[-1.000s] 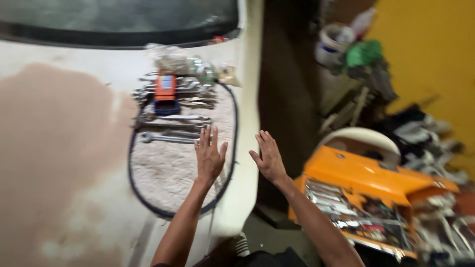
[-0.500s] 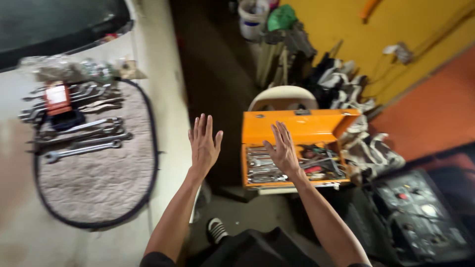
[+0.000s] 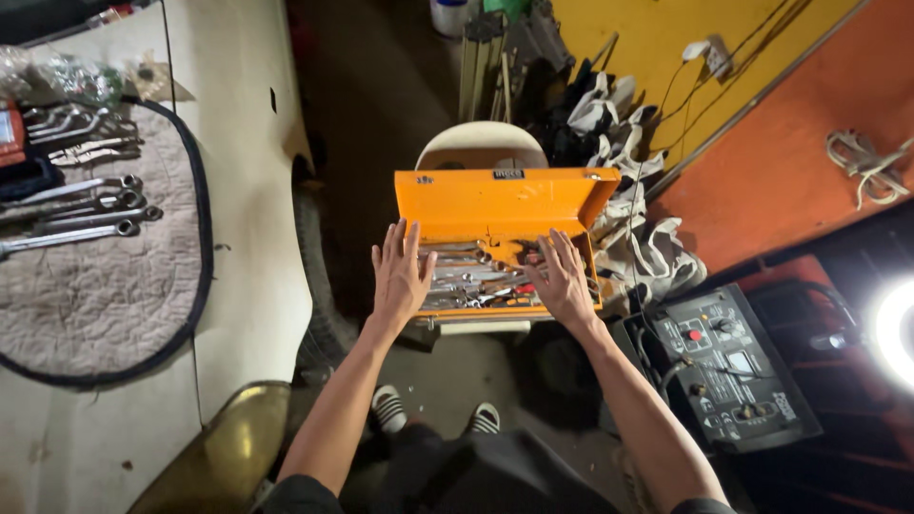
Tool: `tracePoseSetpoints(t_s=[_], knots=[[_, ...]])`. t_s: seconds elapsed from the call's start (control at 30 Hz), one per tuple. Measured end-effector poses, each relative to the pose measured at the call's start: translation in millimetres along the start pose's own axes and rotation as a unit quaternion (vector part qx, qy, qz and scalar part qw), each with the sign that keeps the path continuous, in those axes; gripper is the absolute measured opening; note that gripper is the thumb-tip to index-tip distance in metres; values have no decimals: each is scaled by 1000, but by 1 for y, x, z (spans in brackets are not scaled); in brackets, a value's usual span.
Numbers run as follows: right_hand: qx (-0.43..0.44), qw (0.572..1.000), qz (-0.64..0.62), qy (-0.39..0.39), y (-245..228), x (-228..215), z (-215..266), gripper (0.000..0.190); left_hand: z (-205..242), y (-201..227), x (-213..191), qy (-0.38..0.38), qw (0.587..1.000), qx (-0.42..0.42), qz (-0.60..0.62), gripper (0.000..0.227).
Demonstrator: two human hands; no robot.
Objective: The person repeatedly takes tools and parts from an orange toolbox and places them on a mat on the car hood. They handle wrenches, sockets, a digital caliper, and small packaged parts, arranging them in rows on the mat.
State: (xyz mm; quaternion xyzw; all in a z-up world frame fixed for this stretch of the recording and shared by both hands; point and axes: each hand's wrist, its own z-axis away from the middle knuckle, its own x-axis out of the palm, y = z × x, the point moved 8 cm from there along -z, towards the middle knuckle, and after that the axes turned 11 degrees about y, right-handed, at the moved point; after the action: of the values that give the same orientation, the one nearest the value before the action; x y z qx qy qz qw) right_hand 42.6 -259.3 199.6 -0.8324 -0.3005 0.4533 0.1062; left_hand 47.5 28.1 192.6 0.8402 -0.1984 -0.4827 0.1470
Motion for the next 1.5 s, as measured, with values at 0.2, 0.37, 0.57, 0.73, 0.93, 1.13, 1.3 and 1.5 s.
tracePoseSetpoints(t_s=[0.2,0.37,0.57,0.73,0.93,1.13,1.3,1.5], knots=[[-16,999,-32,2,7,-9,11,59,6,13,3,-1,1000,-7,-11,62],[-13,999,-37,4,9,-4,9,58,3,17,1,3,1000,-3,-10,62],[-35,998,-43,16,3,1,4,57,2,16,-5,26,1000,-5,-8,62],[-16,999,-37,-8,1,12,3,56,4,9,-7,13,1000,-5,-10,59],[-24,999,-19,-19,-2,22,3,63,0,7,-1,-13,1000,1,-15,60],[-16,999,-18,-31,3,37,8,66,3,-5,9,-31,1000,-5,-2,59],[6,998,-55,-40,15,64,22,49,21,-34,41,-77,997,-26,13,45],[54,992,-90,-76,38,125,57,41,69,-92,104,-173,973,-127,87,25]])
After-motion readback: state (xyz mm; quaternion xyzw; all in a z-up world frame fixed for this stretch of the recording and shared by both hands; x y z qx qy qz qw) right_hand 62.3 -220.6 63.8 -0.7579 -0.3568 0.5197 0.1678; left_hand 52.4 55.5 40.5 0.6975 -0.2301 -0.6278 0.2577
